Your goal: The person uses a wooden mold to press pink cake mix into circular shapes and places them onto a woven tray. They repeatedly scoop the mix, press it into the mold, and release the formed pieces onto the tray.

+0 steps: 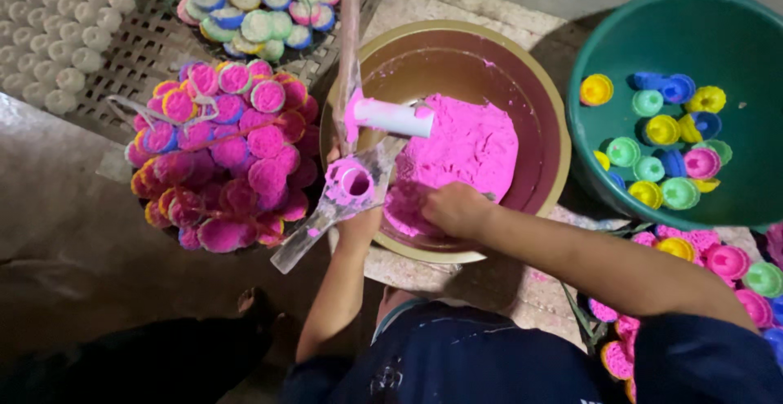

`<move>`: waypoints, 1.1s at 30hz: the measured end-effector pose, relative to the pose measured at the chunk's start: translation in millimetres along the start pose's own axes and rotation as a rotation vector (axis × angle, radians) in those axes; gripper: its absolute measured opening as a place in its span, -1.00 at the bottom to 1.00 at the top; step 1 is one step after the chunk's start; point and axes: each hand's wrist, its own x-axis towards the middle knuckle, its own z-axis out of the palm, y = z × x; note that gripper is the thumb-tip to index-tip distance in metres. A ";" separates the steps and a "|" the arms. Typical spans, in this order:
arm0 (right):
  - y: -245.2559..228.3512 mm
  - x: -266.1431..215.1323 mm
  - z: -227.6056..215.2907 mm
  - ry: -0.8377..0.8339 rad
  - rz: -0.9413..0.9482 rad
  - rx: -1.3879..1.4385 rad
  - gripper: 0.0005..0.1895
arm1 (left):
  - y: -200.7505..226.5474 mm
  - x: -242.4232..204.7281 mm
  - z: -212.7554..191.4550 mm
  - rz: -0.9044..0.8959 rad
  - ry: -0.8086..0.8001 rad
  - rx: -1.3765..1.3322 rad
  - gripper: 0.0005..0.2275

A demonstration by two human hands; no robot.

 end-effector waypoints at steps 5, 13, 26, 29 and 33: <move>-4.8 -87.4 -59.5 0.035 0.188 0.392 -0.76 | 8.1 11.8 -11.1 0.031 -0.082 0.119 -0.58; 26.0 -225.9 -170.4 0.194 0.305 0.976 -0.64 | 84.5 15.5 27.6 0.360 -0.310 0.312 -0.44; -49.7 -212.4 -152.7 0.236 0.315 -0.404 -0.83 | 124.3 -6.3 87.5 0.245 -0.727 0.269 -0.66; -57.9 -251.1 -189.9 0.309 0.461 -0.362 -0.61 | 121.2 11.3 79.2 0.151 -0.708 0.367 -0.55; -48.8 -245.1 -213.8 0.253 0.471 -0.361 -0.70 | 126.2 32.8 77.1 0.102 -0.825 0.320 -0.41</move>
